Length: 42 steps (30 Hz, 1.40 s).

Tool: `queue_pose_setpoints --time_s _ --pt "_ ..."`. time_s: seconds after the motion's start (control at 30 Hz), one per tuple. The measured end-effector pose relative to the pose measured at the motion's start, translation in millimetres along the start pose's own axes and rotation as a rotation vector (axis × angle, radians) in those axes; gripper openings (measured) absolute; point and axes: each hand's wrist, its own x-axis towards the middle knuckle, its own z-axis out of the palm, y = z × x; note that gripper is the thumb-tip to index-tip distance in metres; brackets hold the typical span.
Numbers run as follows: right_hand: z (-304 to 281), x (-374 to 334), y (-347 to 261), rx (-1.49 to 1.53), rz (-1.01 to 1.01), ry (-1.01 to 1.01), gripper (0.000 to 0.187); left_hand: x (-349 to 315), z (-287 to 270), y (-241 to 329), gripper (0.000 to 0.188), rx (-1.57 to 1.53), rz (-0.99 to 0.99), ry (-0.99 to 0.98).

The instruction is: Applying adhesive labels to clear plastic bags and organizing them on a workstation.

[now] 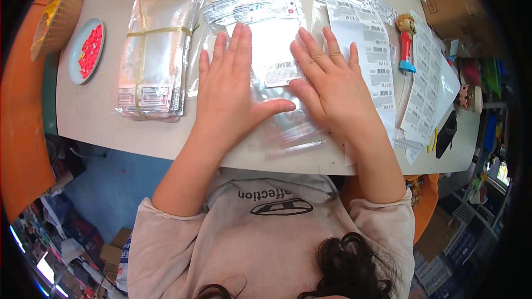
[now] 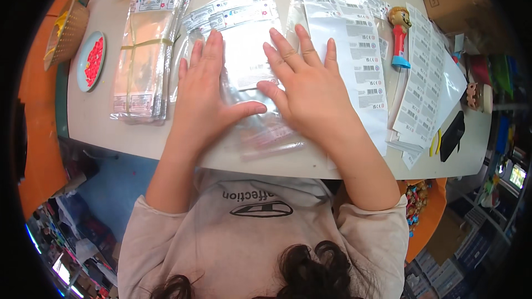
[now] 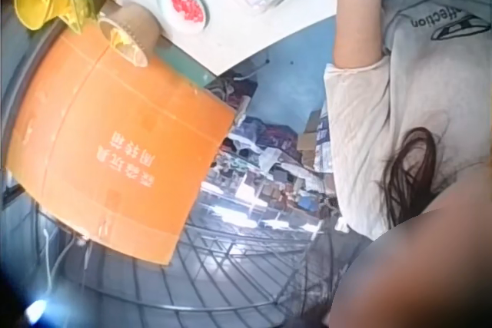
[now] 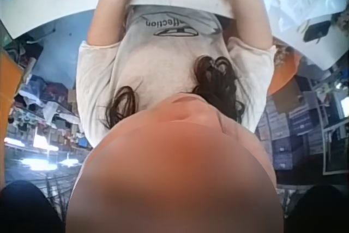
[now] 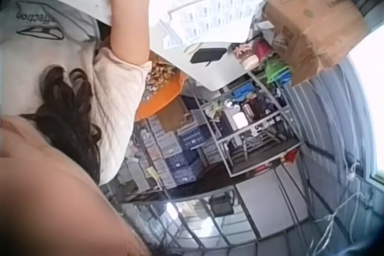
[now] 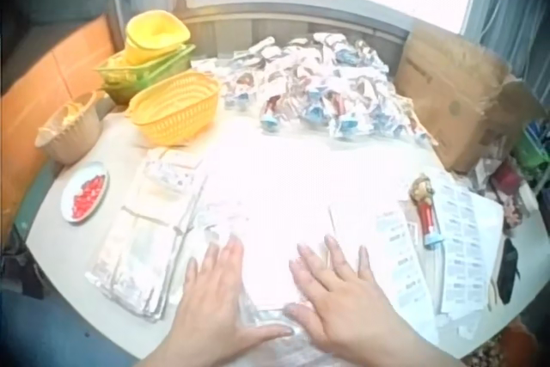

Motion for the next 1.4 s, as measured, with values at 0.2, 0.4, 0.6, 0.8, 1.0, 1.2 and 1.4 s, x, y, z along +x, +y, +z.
queue_pose_setpoints --time_s 0.2,0.4,0.6,0.8,1.0,1.2,1.4 --pt "-2.4 -3.5 -9.0 0.177 -0.132 -0.153 0.054 0.4 3.5 -1.4 0.122 0.018 0.014 0.030" --pt "-9.3 -6.1 -1.9 0.096 -0.001 -0.163 0.053 1.6 3.4 -1.7 0.121 0.067 -0.012 0.008" --pt "-9.1 -0.9 -1.4 0.137 -0.133 -0.041 0.056 4.4 5.5 -2.0 0.119 0.110 -0.026 -0.001" --pt "-10.8 -3.2 10.9 0.250 -0.033 -0.016 0.047 8.1 -1.5 4.4 0.116 0.131 -0.051 -0.045" --pt "-24.0 -3.0 27.0 0.492 0.548 0.105 0.033 8.9 -3.3 9.4 0.108 0.144 -0.063 -0.078" --pt "-1.6 4.7 22.5 0.853 0.377 0.169 0.025 5.7 4.1 6.9 0.102 0.121 -0.045 -0.024" --pt "-18.6 0.4 30.2 0.818 0.303 0.283 0.019 1.9 1.4 -4.0 0.092 0.107 -0.038 0.034"
